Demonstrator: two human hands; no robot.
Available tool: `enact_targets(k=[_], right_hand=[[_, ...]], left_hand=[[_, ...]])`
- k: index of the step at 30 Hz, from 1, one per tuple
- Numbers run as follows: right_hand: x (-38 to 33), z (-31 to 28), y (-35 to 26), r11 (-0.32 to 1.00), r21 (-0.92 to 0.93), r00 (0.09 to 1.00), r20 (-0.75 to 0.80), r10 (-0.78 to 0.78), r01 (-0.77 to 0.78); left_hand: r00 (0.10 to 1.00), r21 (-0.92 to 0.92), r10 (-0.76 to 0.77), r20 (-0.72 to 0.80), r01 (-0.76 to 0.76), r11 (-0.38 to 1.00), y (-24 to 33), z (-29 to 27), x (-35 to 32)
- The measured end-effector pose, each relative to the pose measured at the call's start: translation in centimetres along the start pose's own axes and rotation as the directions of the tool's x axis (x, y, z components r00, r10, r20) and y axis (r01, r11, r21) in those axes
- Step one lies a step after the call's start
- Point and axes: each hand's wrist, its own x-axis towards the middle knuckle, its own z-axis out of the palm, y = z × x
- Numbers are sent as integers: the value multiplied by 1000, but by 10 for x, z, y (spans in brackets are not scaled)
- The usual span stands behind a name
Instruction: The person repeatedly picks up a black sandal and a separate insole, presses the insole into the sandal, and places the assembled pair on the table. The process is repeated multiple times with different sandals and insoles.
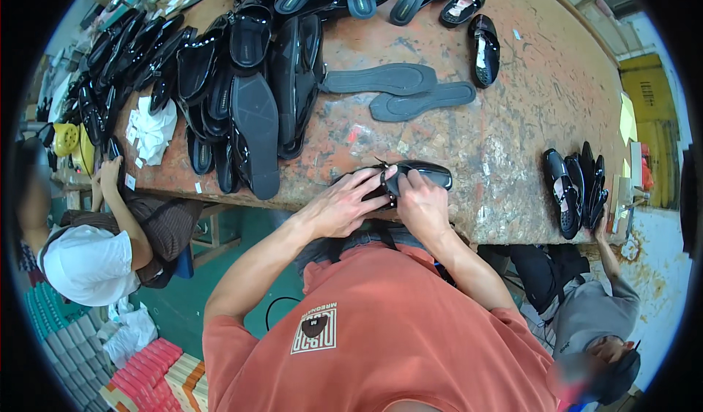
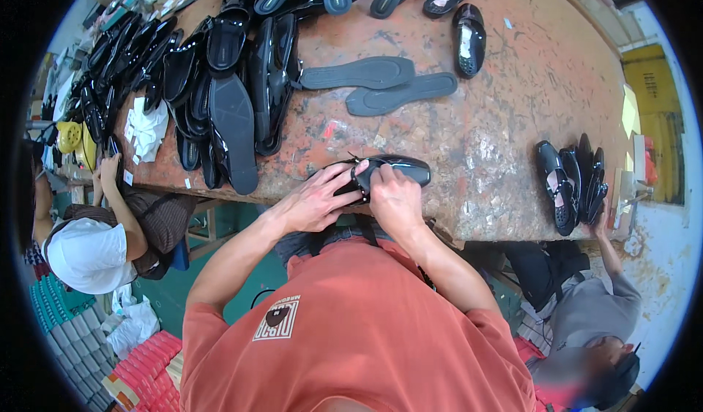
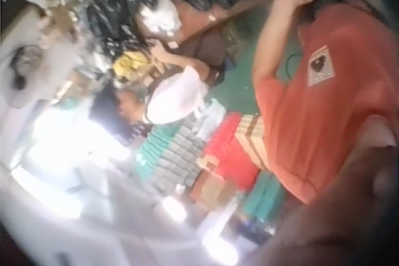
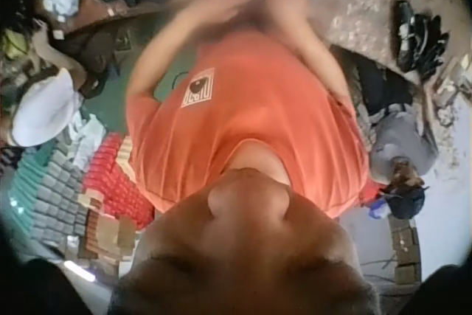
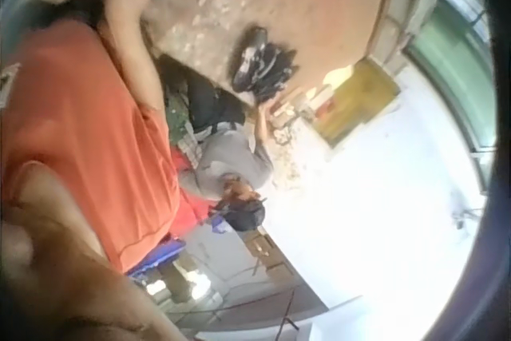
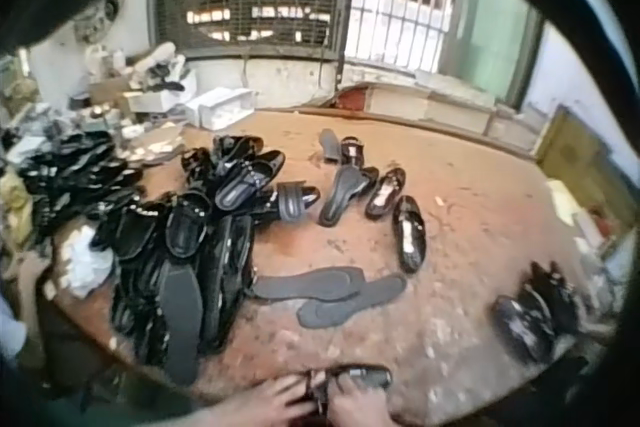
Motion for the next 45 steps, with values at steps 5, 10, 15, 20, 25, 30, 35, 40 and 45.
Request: enact_targets(k=[5,10,15,20,25,30,35,40,45], right_hand=[[-6,-25,15,943,252,975,-102,-197,217],[-9,0,6,977,47,973,-105,-203,209],[-15,-42,62,950,239,979,-62,-193,202],[-14,-7,91,914,397,992,51,-114,85],[-11,-2,96,889,456,996,43,-77,49],[-13,7,99,885,461,997,10,-72,59],[-13,4,103,879,475,998,21,-54,37],[-16,0,99,864,501,999,-32,-31,43],[-12,-48,76,892,125,900,-104,-423,433]], left_hand=[[994,-37,-65,91,69,997,-4,-3,-7],[980,62,36,196,-49,997,-6,-16,2],[954,82,3,299,-29,996,1,-25,0],[951,130,79,300,-123,984,5,-5,50],[951,245,154,268,-222,944,10,12,68],[967,164,180,180,-210,964,6,8,66],[961,161,137,239,-179,971,13,17,84],[988,187,-122,-91,138,973,21,-35,16],[830,-417,-425,-363,263,870,28,-67,27]])
